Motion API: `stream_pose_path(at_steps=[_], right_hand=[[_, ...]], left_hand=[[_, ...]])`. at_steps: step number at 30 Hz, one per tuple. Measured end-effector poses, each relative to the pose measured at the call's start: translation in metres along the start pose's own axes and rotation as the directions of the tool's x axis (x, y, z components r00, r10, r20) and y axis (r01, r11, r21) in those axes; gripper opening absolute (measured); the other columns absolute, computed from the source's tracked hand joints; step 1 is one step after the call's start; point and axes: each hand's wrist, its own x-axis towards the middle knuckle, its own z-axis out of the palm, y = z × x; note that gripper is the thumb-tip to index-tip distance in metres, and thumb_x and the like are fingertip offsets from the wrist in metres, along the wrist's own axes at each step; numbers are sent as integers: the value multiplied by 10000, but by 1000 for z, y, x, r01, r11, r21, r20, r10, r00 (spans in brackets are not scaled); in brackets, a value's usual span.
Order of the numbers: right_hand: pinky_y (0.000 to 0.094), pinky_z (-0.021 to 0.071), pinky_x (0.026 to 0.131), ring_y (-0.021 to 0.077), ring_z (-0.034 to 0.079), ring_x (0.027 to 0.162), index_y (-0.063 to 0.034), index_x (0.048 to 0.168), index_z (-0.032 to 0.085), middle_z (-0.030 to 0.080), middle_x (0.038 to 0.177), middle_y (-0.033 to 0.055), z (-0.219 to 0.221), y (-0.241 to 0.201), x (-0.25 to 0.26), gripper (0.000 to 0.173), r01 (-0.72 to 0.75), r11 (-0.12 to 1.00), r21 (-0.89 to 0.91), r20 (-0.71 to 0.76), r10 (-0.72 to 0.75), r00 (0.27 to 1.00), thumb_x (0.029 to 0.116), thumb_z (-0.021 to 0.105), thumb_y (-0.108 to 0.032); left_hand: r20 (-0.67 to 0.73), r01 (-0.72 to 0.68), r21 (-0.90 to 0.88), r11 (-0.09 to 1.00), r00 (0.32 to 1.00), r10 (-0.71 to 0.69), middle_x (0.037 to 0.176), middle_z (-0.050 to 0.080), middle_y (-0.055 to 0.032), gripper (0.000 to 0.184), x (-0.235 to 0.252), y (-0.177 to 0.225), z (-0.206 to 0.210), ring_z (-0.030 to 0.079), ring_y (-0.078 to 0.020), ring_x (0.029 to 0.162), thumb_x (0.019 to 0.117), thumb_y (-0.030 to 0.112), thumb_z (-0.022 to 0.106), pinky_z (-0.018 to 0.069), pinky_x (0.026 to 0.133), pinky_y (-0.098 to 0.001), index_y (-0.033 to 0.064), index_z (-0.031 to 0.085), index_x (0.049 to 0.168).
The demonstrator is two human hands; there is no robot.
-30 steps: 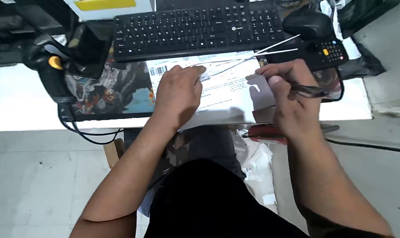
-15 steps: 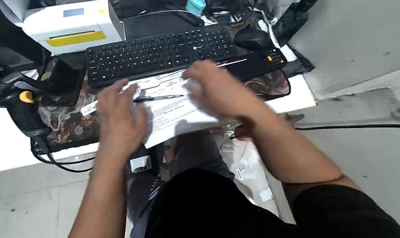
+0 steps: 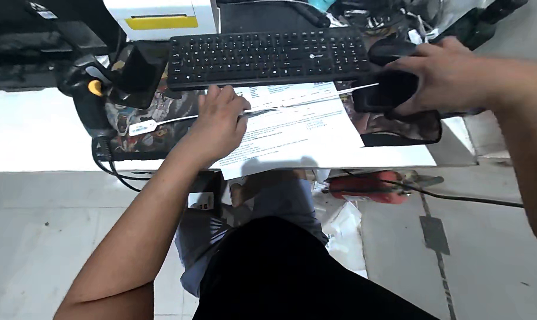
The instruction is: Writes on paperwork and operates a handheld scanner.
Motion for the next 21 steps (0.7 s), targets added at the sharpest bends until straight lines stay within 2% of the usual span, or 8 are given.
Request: stream_pose_path(at_steps=[5,8,9,10,12,13,17,21], right_hand=[[757,448,871,499,558,1153,-124,1461,498,530,1333,278,-1,17,-24,997,6,961,276,-214,56,975,632,893,-512],[406,564,892,143,633,1060,-226,1410,503,618,1234,39,13,31,-40,809,56,765,642,-344,221,913,732,828,-527],[271,581,801,44,644,939,-236,1319,547,631,1116,-47,18,26,-44,519,167,558,813,-350,238,906,865,746,-390],[229,594,732,43,667,861,-213,1265,577,658,1056,-52,23,23,-47,284,269,210,940,-309,189,932,1008,604,-331],[293,624,729,149,691,859,-123,1300,554,650,1050,40,31,4,-54,471,184,-445,877,-209,-8,978,1059,467,-519],[292,620,721,160,684,850,-110,1293,564,639,1023,49,34,-13,-57,572,108,-587,802,-185,-72,980,1003,533,-602],[189,595,744,110,683,897,-101,1316,533,629,1080,51,41,-109,-84,504,169,-713,681,-199,41,979,1036,516,-520],[319,615,717,216,706,963,-164,1328,585,655,1221,128,55,-159,-93,537,6,-780,625,-75,-53,996,1011,432,-571]], left_hand=[[15,32,10,999,999,-32,1174,621,-103,279,-27,-26,-16,520,-348,1180,995,257,518,376,975,-598,141,706,1164],[-14,57,49,997,998,-56,1260,616,-93,303,-42,-37,-19,507,-346,1236,961,269,513,363,994,-621,156,701,1170],[-20,70,41,997,997,-69,1304,605,-89,313,-47,-37,-17,503,-341,1258,966,299,513,362,1006,-626,160,691,1182],[-29,76,24,997,997,-75,1351,590,-95,328,-51,-35,-13,504,-347,1286,982,330,520,370,1027,-643,157,682,1209],[-74,55,-7,998,996,-55,1382,574,-113,329,-56,-25,-1,510,-354,1280,1016,326,523,397,1026,-620,144,678,1242],[-99,37,-7,999,994,-38,1365,581,-115,314,-57,-18,5,517,-352,1269,1029,307,520,402,1023,-606,143,680,1244],[-177,-2,1,1000,984,2,1213,636,-109,305,-59,-4,14,546,-343,1150,997,274,529,387,935,-571,146,712,1204],[-196,5,-35,999,980,-11,1340,599,-100,440,-52,7,9,502,-336,1254,913,334,531,345,995,-589,159,685,1287]])
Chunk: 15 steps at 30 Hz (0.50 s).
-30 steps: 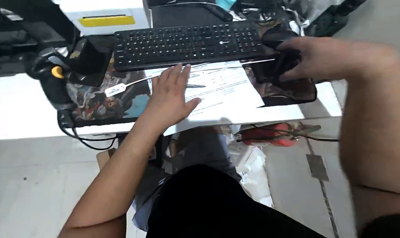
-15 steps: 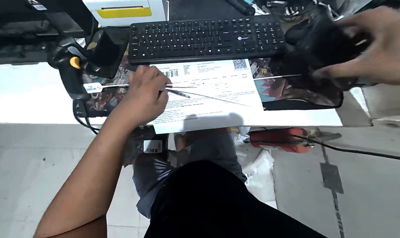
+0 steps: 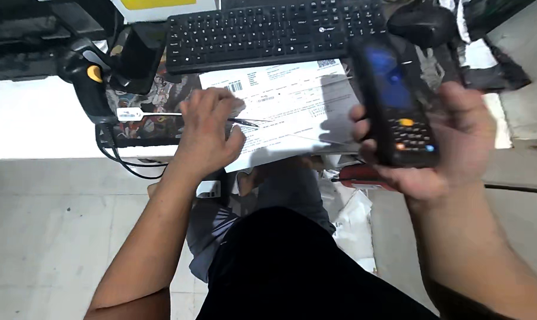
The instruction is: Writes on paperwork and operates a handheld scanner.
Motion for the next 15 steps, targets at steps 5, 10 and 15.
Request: stream_pose_path(at_steps=[5,10,15], right_hand=[[417,634,781,290,740,953,-126,1264,592,706,1159,186,12,22,12,364,-30,983,-182,-83,15,996,1046,412,-356],[456,644,769,314,745,889,-113,1251,534,707,1085,197,6,25,14,302,45,976,-214,-101,-68,993,1022,448,-291],[472,636,782,331,739,936,-134,1269,541,706,1112,201,-3,25,15,347,57,977,-205,-26,-64,998,990,475,-330]], left_hand=[[166,-118,44,992,980,109,1544,513,-31,565,15,22,14,404,-315,1450,969,319,504,332,1078,-614,184,509,1517],[15,-198,-13,980,980,199,1311,652,-69,400,0,21,18,523,-304,1292,984,272,543,385,995,-557,144,653,1347],[-121,-89,-48,995,989,83,1456,554,-129,446,-45,3,-11,476,-344,1345,997,312,579,376,1058,-575,94,627,1383]])
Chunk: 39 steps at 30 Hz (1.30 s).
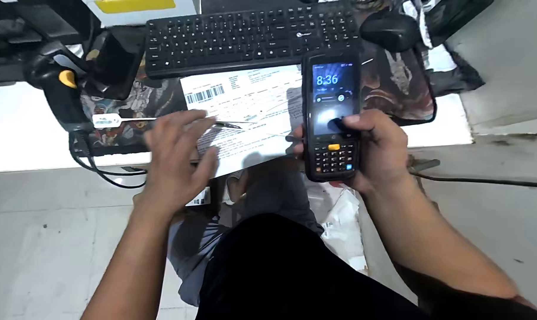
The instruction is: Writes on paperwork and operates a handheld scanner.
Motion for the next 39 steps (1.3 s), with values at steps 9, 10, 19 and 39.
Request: stream_pose_path(at_steps=[9,10,19,39], right_hand=[[447,652,700,308,755,844,-160,1386,464,724,1051,198,8,-3,27,416,-66,979,-191,14,70,997,997,542,-284],[452,652,710,313,756,851,-158,1380,468,726,1054,199,10,-5,34,419,-86,978,-191,40,95,995,990,548,-286],[487,626,833,343,718,1036,-187,1423,416,669,1218,198,40,-29,116,436,-163,964,-208,340,227,913,996,380,-267],[455,616,858,328,693,1111,-217,1488,361,641,1281,207,15,-5,130,632,-201,954,-221,280,260,924,878,498,-123]], left_hand=[[-40,419,-39,907,906,-421,1252,628,-244,366,-160,-31,-26,650,-261,962,1020,239,539,559,757,-392,-2,642,1276],[-1,460,-3,888,888,-460,1245,637,-244,362,-178,-32,-25,660,-272,944,1003,218,526,566,741,-410,-7,657,1255],[428,857,167,487,382,-819,1116,733,-171,411,-328,-68,12,722,-345,990,958,296,624,556,896,-632,100,661,1317],[502,673,393,627,414,-760,1227,688,-237,540,-353,-133,83,629,-431,1199,948,421,533,467,1056,-593,13,668,1275]])
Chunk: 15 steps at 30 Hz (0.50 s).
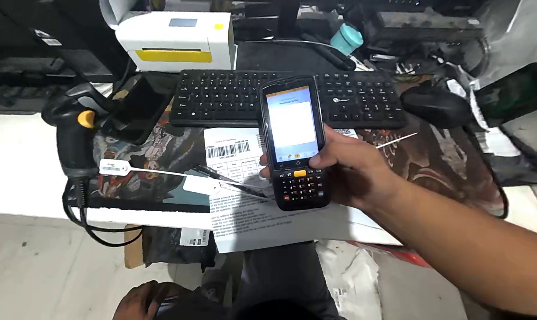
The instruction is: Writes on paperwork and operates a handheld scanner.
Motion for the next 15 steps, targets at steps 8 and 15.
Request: stream_pose_path(at_steps=[8,15], right_hand=[[496,602,906,332,715,1078,-149,1347,529,703,1177,207,-6,1,-2,420,0,995,97,-54,5,999,1008,362,-332],[505,638,796,320,745,956,-126,1274,609,722,1099,192,0,-2,-2,522,-57,994,96,-135,70,988,1066,334,-518]], left_hand=[[60,2,26,1000,998,-3,1228,695,-213,537,30,9,-6,631,-422,1196,942,429,541,474,1042,-592,66,658,1320],[122,16,70,997,992,-24,1261,685,-203,488,34,5,-5,616,-411,1227,951,375,568,468,1053,-583,78,656,1329]])
